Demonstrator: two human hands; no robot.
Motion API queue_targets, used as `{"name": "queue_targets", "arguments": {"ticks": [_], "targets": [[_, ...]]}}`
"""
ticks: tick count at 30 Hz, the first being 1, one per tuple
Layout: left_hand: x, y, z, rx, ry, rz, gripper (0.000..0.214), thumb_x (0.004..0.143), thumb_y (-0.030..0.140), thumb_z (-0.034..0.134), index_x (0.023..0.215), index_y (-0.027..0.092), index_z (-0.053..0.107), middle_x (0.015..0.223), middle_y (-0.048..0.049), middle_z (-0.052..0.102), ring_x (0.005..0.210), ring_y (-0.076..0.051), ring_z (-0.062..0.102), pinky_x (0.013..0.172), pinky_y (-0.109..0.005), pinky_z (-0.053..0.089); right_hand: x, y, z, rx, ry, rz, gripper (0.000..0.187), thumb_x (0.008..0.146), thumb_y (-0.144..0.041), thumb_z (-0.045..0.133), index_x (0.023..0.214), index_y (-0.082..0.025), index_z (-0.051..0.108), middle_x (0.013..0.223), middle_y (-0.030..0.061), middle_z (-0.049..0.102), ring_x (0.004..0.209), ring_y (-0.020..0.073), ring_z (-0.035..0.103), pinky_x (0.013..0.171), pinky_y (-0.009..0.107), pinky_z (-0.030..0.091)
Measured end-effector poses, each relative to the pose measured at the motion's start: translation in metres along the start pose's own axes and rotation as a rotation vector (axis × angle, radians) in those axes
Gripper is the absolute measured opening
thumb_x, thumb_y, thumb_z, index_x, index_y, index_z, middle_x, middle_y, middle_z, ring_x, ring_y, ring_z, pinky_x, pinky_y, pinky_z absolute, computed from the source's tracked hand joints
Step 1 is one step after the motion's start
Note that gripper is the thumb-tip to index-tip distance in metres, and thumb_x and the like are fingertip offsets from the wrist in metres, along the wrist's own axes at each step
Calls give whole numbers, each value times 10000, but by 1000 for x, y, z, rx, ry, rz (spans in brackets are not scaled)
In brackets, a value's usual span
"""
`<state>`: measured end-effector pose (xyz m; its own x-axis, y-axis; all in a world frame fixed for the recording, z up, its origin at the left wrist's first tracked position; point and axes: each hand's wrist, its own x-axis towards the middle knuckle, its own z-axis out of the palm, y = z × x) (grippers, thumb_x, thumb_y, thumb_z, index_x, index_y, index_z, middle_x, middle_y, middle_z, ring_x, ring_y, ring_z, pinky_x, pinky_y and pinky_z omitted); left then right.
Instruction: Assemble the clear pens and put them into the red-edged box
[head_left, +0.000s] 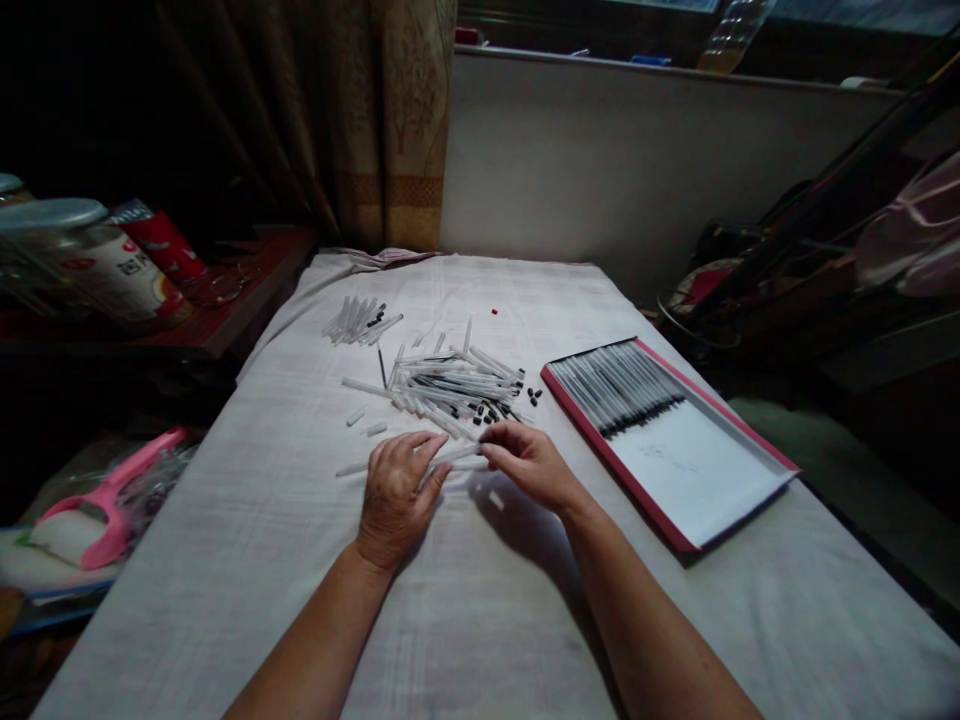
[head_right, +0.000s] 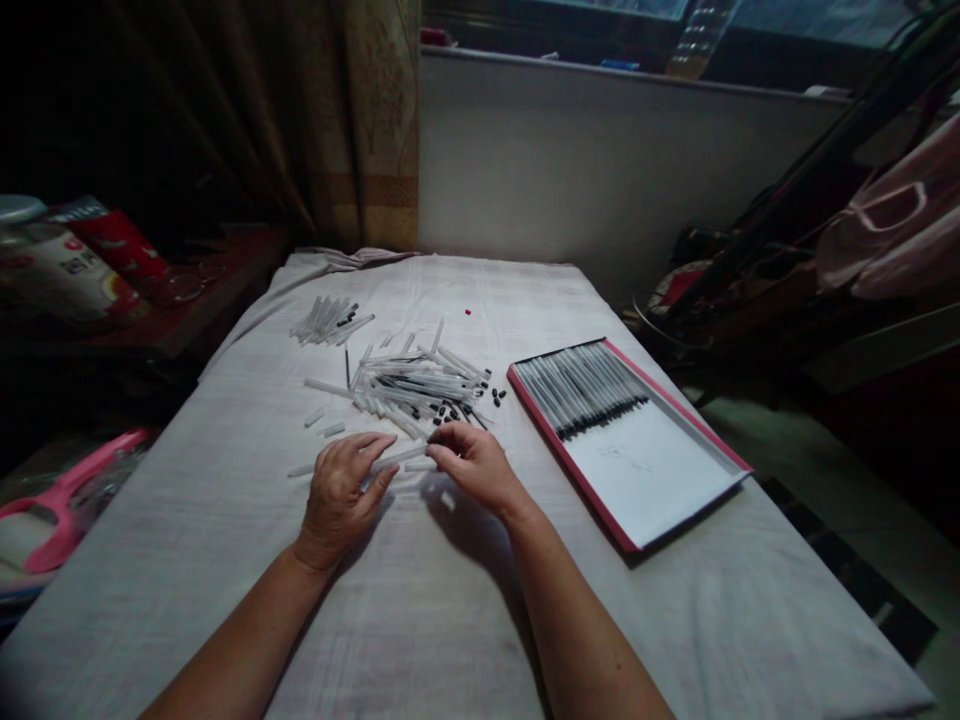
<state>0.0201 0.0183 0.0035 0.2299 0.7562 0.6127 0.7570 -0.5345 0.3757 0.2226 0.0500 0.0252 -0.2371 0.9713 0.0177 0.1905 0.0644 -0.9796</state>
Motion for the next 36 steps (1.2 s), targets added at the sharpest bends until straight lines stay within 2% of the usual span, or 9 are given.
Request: {"name": "queue_targets", "arguments": {"ticks": [3,5,9,13,20,26,29,33,36], "targets": [[-2,-2,3,14,-75,21,234,961,281,501,1142,196,624,976,-63,735,886,-204,661,915,-405,428,5,2,3,49,-50,7,211,777,-380,625,827,-178,662,719,10,667,588,124,589,583,252,480],[-3,-5,5,4,-62,-16,245,976,296,464,1115,190,636,938,-61,744,837,-199,673,852,-375,457,13,5,0,-20,-23,-25,245,824,-398,574,847,-179,682,756,29,696,613,135,608,600,260,487],[-4,-12,9,-87,4,-222,285,979,320,437,1149,184,620,826,-37,740,761,-183,691,712,-292,503,36,8,-5,-558,134,-78,207,859,-316,559,894,-218,737,889,52,734,817,176,651,725,274,475],[-4,-15,10,-172,29,-398,273,962,322,445,1145,195,603,821,-20,738,727,-168,703,671,-261,520,53,3,2,-1064,58,-14,246,882,-361,553,996,-265,748,980,58,721,859,194,656,702,270,449],[-3,-15,11,-206,22,-426,263,944,333,469,1121,201,612,836,-24,743,762,-178,715,695,-268,543,61,-6,13,-1286,1,-32,287,918,-347,483,954,-252,752,992,76,717,869,203,668,675,266,436],[-1,-15,11,-143,77,-289,224,939,296,499,1078,200,647,946,-49,740,866,-181,701,793,-279,539,50,-1,-3,-1084,196,-24,239,882,-322,535,935,-266,760,951,57,749,841,200,682,694,271,462],[-2,-15,11,-114,67,-218,214,940,269,507,1072,196,659,967,-57,731,897,-186,686,814,-294,529,37,9,-16,-710,398,-68,205,828,-317,590,897,-229,762,906,52,760,779,187,684,701,279,491],[-3,-16,12,-67,57,-171,213,940,258,518,1076,197,670,970,-61,731,901,-197,676,816,-323,513,16,20,-26,-122,678,-118,315,797,-441,619,853,-149,725,752,53,731,581,151,633,533,261,482],[-4,-17,11,-36,45,-155,218,946,261,509,1078,198,672,967,-62,733,893,-203,672,796,-332,503,4,19,-27,85,784,-108,342,765,-482,656,798,-144,692,665,32,690,504,121,587,429,215,401]]}}
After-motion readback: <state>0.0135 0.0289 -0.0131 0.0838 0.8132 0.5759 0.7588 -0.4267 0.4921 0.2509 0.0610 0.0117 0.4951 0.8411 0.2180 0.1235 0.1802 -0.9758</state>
